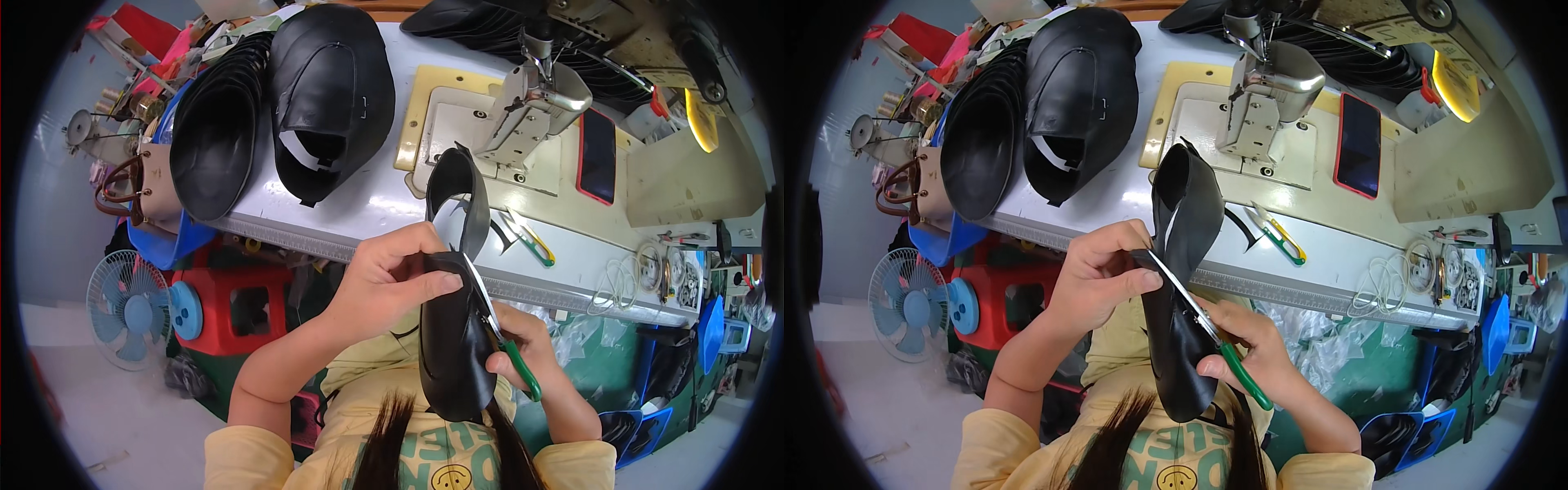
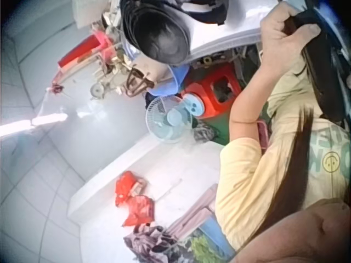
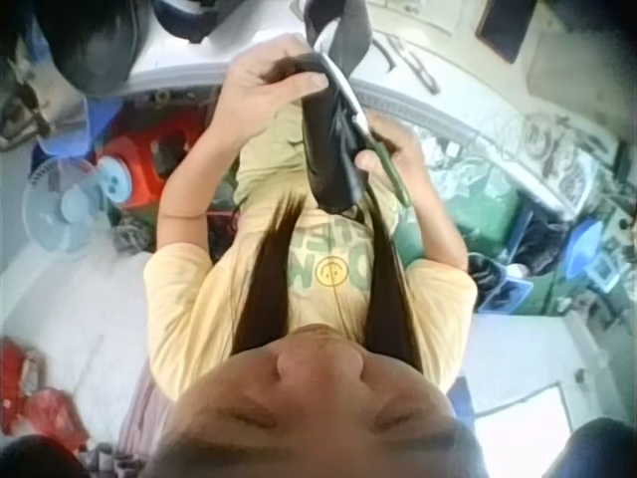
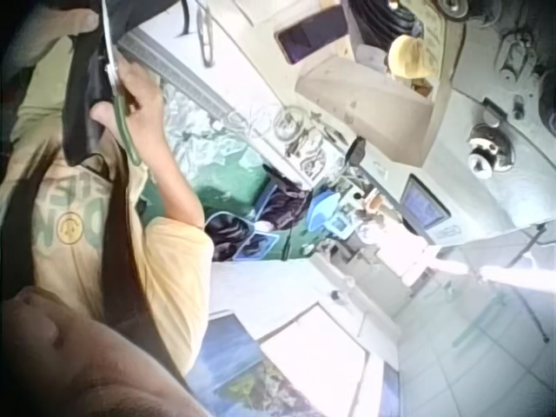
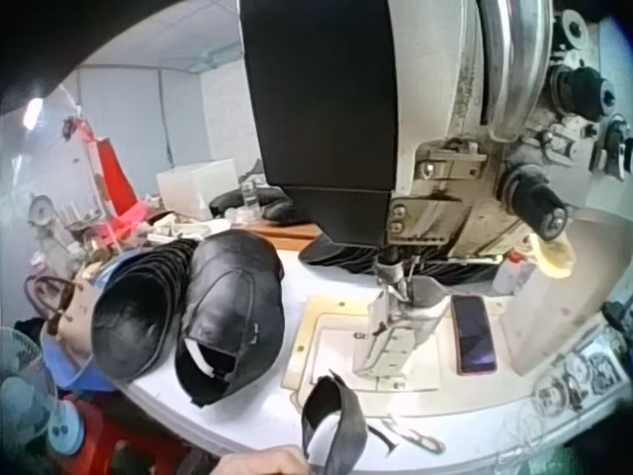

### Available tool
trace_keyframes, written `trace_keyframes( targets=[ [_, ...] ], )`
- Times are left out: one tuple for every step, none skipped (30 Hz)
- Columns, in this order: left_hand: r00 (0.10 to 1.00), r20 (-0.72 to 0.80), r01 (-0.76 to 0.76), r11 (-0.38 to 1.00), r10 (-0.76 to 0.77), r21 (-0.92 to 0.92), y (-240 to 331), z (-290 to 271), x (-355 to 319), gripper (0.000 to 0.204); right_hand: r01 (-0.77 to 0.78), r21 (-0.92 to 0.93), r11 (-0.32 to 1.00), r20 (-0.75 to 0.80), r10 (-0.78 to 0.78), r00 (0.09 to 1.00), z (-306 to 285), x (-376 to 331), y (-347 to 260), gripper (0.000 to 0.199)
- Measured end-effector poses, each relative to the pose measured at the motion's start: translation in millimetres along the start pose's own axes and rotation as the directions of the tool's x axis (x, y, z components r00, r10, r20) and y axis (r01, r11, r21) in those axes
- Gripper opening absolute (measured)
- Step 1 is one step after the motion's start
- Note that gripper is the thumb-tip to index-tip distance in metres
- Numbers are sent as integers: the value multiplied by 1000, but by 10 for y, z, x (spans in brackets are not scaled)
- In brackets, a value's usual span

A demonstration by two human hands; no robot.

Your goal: The person uses green-handled scissors to trim excess material from the edges of black shoe uppers. They repeatedly pick up a shoe part, cut along the perimeter, and place it back on the table. The process is repeated for multiple shoe parts throughout the clip.

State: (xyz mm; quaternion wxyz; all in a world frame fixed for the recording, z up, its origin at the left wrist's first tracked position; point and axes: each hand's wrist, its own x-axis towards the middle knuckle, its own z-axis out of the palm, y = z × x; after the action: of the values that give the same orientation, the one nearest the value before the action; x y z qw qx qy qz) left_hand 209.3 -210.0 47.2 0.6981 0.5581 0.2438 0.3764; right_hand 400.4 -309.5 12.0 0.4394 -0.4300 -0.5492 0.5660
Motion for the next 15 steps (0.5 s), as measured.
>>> trace_keyframes(
  targets=[
    [1000,-1,4,1000,-4,8,-4,-11,-1,8,-4,3,1000,-4,4,1000,7,0,-5,71],
    [1000,-3,9,1000,-9,16,-9,-23,-1,8,-19,8,1000,-12,20,1000,12,-5,-11,70],
    [1000,-4,22,999,-22,35,-12,-36,-3,8,-35,14,999,-20,35,999,16,-16,-21,70],
    [999,-6,36,998,-35,54,-14,-51,-7,9,-51,20,999,-27,51,998,20,-25,-27,69],
    [999,-7,48,996,-48,73,-11,-61,-11,10,-58,31,998,-30,59,998,23,-38,-34,69],
    [998,0,61,996,-61,71,-6,-71,-15,10,-64,43,997,-33,66,997,28,-50,-39,69],
    [997,9,73,995,-74,69,1,-82,-19,10,-71,54,996,-36,73,997,30,-54,-49,69],
    [996,15,87,994,-88,67,4,-95,-24,10,-89,40,995,-54,91,994,38,-49,-84,71],
    [996,19,90,991,-92,98,18,-105,-29,11,-107,26,994,-73,108,991,52,-43,-146,73],
    [995,23,92,987,-96,129,43,-113,-32,11,-124,12,992,-92,125,988,61,-39,-181,76],
    [995,23,97,982,-102,160,68,-123,-35,11,-134,9,991,-68,134,989,53,-44,-188,73],
    [993,28,105,979,-112,175,81,-133,-37,12,-143,4,990,-45,143,989,33,-63,-190,71],
    [992,32,114,975,-122,189,91,-144,-38,12,-152,0,988,-21,152,988,19,-79,-188,70],
    [991,38,120,971,-130,205,106,-152,-40,12,-166,22,986,-20,167,986,22,-94,-186,70],
    [990,43,119,971,-131,206,121,-149,-38,13,-180,43,983,-19,181,983,28,-108,-184,70]
  ],
)
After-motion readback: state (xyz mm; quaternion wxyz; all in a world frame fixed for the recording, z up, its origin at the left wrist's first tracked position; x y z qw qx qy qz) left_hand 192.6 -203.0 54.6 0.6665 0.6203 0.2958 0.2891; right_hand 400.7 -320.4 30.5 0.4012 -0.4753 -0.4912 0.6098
